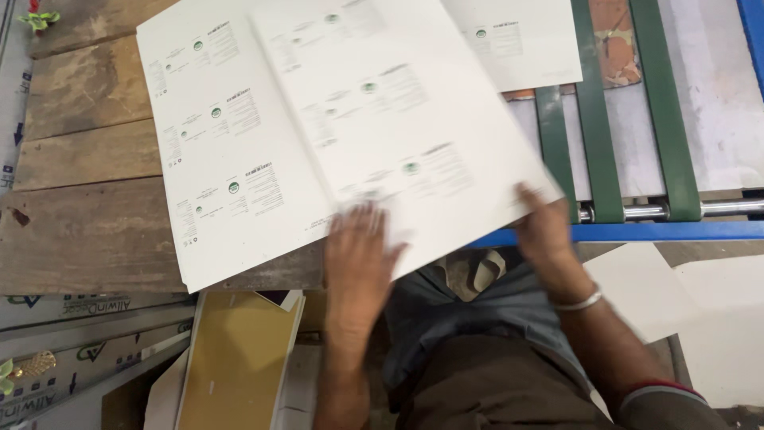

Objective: The person repeatedly picks up printed sheets from a wooden surface and feeds them one by one into a blue roller machine. The sheets are handled individually and placed onto the rollers, then the person retrieves the next sheet and repeats the process.

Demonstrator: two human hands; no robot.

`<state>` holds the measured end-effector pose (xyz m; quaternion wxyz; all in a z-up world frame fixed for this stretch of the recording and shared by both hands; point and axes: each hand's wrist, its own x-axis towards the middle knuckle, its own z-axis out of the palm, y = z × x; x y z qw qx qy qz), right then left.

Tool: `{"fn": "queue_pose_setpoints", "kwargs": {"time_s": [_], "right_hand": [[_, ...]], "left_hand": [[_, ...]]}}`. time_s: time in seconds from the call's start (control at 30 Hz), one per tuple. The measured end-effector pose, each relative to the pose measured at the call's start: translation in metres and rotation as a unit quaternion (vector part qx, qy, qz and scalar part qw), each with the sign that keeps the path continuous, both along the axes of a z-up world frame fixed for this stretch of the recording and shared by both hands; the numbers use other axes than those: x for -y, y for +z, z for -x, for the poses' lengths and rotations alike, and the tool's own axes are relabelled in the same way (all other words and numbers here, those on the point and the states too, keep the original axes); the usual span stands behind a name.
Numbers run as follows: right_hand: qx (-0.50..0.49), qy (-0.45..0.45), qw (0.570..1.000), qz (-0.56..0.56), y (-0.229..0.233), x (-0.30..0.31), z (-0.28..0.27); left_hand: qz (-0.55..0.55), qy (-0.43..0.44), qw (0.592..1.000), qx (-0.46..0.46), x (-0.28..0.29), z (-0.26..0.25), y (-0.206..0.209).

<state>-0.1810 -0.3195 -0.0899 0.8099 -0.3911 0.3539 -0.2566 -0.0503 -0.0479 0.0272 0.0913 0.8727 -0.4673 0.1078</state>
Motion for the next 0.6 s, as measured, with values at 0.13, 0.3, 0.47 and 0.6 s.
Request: {"fn": "queue_pose_setpoints", "kwargs": {"time_s": [0.13,0.3,0.47,0.6], "right_hand": [[0.011,-0.131,0.988,0.082,-0.021,0.064,0.017],[0.04,-0.242,0.966,0.081,-0.041,0.098,0.034],[0.053,-0.178,0.969,0.16,-0.057,0.077,0.078],[0.01,-0.149,0.971,0.186,-0.063,0.032,0.118]], "left_hand": [[-0.011,0.08,0.994,0.08,-0.036,-0.038,0.001],[0.025,0.077,0.993,0.081,-0.049,-0.056,-0.018],[0.058,0.068,0.995,0.044,-0.051,-0.045,-0.019],[0.1,0.068,0.988,0.099,-0.046,-0.046,-0.013]]}}
